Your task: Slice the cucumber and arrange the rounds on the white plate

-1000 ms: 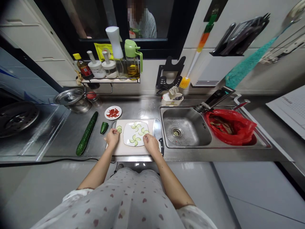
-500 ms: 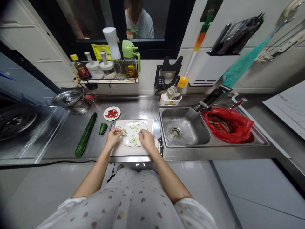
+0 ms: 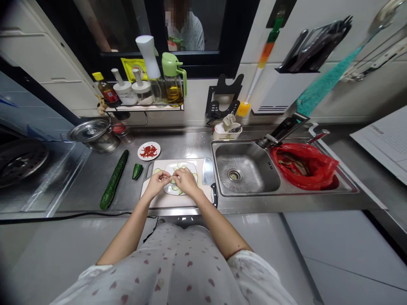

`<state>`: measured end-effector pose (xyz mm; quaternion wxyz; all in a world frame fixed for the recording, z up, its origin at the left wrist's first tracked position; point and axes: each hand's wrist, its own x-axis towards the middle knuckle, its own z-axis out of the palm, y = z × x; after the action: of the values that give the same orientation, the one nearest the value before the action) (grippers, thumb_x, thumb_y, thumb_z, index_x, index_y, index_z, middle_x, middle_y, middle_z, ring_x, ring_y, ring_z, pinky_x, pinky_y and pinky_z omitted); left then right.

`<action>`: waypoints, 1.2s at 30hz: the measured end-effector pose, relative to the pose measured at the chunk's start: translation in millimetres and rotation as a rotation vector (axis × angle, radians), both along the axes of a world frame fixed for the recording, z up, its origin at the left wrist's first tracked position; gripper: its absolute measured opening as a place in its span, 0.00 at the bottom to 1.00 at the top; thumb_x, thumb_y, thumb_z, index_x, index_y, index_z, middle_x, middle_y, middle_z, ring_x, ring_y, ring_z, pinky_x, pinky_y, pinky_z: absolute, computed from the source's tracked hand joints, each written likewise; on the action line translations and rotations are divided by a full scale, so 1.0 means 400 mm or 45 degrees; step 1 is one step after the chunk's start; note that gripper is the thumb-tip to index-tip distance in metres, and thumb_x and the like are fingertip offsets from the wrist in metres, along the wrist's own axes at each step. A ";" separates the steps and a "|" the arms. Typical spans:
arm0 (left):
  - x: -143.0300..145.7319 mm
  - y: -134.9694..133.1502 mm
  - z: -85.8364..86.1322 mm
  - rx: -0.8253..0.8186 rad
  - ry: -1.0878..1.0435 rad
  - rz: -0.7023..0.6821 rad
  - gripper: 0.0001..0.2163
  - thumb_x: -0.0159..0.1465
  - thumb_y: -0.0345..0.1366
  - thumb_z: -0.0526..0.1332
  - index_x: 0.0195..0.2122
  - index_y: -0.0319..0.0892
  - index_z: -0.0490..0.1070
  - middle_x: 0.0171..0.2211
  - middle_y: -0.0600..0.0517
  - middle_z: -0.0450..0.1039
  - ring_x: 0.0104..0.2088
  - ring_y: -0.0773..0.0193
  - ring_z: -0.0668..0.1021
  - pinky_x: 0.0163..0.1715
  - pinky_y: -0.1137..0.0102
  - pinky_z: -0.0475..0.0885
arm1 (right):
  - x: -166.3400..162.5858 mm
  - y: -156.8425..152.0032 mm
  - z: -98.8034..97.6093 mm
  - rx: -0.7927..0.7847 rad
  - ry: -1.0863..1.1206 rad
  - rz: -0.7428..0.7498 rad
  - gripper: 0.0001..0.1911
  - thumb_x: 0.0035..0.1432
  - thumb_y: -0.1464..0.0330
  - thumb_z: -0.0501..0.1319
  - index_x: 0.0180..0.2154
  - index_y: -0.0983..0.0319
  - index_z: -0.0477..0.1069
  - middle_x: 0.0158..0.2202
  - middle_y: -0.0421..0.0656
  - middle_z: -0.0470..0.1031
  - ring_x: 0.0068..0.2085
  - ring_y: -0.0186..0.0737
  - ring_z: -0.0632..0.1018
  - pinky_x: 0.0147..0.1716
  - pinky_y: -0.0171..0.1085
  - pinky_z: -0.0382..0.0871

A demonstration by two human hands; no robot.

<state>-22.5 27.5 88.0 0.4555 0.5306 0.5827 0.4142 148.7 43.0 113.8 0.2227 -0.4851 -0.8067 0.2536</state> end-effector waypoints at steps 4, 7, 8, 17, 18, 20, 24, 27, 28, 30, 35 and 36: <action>0.014 -0.007 -0.017 -0.045 0.049 0.184 0.13 0.50 0.42 0.66 0.35 0.41 0.72 0.26 0.53 0.73 0.26 0.68 0.72 0.28 0.74 0.64 | 0.012 0.002 -0.011 -0.003 0.088 -0.051 0.06 0.61 0.69 0.56 0.34 0.61 0.72 0.35 0.43 0.73 0.40 0.39 0.69 0.41 0.36 0.60; 0.035 -0.014 -0.020 -0.175 -0.039 0.252 0.15 0.54 0.46 0.63 0.36 0.41 0.71 0.21 0.54 0.71 0.22 0.68 0.71 0.25 0.74 0.62 | 0.020 0.003 -0.010 0.023 0.131 -0.064 0.08 0.62 0.69 0.55 0.34 0.61 0.72 0.35 0.42 0.73 0.40 0.39 0.69 0.42 0.36 0.60; 0.044 -0.015 -0.018 -0.218 -0.104 0.250 0.16 0.56 0.48 0.62 0.36 0.40 0.71 0.20 0.54 0.71 0.21 0.68 0.71 0.24 0.74 0.62 | 0.021 0.003 -0.009 0.033 0.140 -0.067 0.08 0.62 0.68 0.55 0.34 0.61 0.72 0.35 0.42 0.73 0.40 0.39 0.69 0.42 0.36 0.60; 0.077 -0.003 0.037 -0.366 -0.527 0.294 0.19 0.54 0.45 0.64 0.41 0.37 0.70 0.25 0.51 0.73 0.23 0.69 0.72 0.21 0.76 0.59 | 0.025 0.000 -0.005 0.090 0.164 -0.016 0.08 0.63 0.68 0.56 0.36 0.60 0.73 0.37 0.43 0.74 0.41 0.39 0.68 0.42 0.36 0.60; 0.075 -0.003 0.040 -0.356 -0.528 0.308 0.20 0.53 0.45 0.65 0.42 0.37 0.69 0.25 0.51 0.73 0.22 0.70 0.71 0.21 0.76 0.59 | 0.026 0.000 -0.005 0.094 0.168 -0.011 0.07 0.62 0.68 0.56 0.35 0.60 0.73 0.37 0.42 0.74 0.41 0.39 0.68 0.42 0.36 0.60; 0.072 -0.002 0.043 -0.339 -0.517 0.340 0.22 0.50 0.44 0.66 0.44 0.38 0.69 0.26 0.52 0.73 0.22 0.72 0.68 0.22 0.76 0.58 | 0.026 0.000 -0.005 0.098 0.178 -0.002 0.07 0.62 0.68 0.56 0.35 0.60 0.73 0.37 0.42 0.74 0.41 0.39 0.68 0.43 0.37 0.60; 0.065 0.001 0.041 -0.324 -0.508 0.372 0.25 0.47 0.42 0.67 0.46 0.39 0.69 0.27 0.53 0.72 0.20 0.74 0.65 0.22 0.76 0.57 | 0.024 0.001 -0.008 0.073 0.192 -0.014 0.08 0.62 0.68 0.55 0.35 0.60 0.73 0.36 0.43 0.74 0.41 0.39 0.68 0.43 0.37 0.60; 0.056 0.005 0.038 -0.301 -0.533 0.371 0.26 0.46 0.40 0.68 0.47 0.40 0.69 0.25 0.56 0.71 0.21 0.74 0.65 0.24 0.76 0.58 | 0.020 0.003 -0.014 0.050 0.199 -0.030 0.08 0.63 0.67 0.55 0.34 0.60 0.72 0.35 0.42 0.73 0.40 0.39 0.68 0.42 0.37 0.60; 0.053 0.007 0.037 -0.293 -0.537 0.368 0.25 0.46 0.39 0.68 0.46 0.40 0.69 0.24 0.56 0.70 0.22 0.73 0.65 0.25 0.76 0.58 | 0.018 0.004 -0.016 0.041 0.200 -0.032 0.08 0.62 0.68 0.55 0.33 0.60 0.72 0.35 0.42 0.73 0.40 0.39 0.69 0.42 0.36 0.60; 0.046 0.011 0.035 -0.273 -0.534 0.365 0.25 0.45 0.39 0.68 0.46 0.40 0.69 0.23 0.57 0.69 0.22 0.73 0.67 0.26 0.75 0.59 | 0.013 0.007 -0.023 0.016 0.202 -0.040 0.08 0.62 0.68 0.55 0.32 0.60 0.72 0.34 0.42 0.74 0.39 0.38 0.69 0.41 0.36 0.60; 0.033 0.019 0.027 -0.215 -0.545 0.361 0.25 0.43 0.37 0.69 0.44 0.40 0.69 0.24 0.57 0.70 0.24 0.72 0.69 0.30 0.74 0.62 | -0.003 0.014 -0.040 -0.071 0.201 -0.071 0.07 0.59 0.70 0.56 0.30 0.61 0.71 0.31 0.40 0.74 0.35 0.36 0.70 0.38 0.34 0.60; 0.031 0.021 0.024 -0.206 -0.555 0.358 0.25 0.42 0.37 0.69 0.43 0.40 0.69 0.24 0.57 0.70 0.24 0.72 0.69 0.30 0.74 0.62 | -0.006 0.016 -0.042 -0.085 0.198 -0.078 0.07 0.59 0.70 0.57 0.30 0.61 0.72 0.31 0.40 0.74 0.34 0.36 0.70 0.38 0.34 0.60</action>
<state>-10.2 35.9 97.8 0.5489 0.3048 0.5701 0.5299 146.1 49.3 97.1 0.2761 -0.4956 -0.7629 0.3102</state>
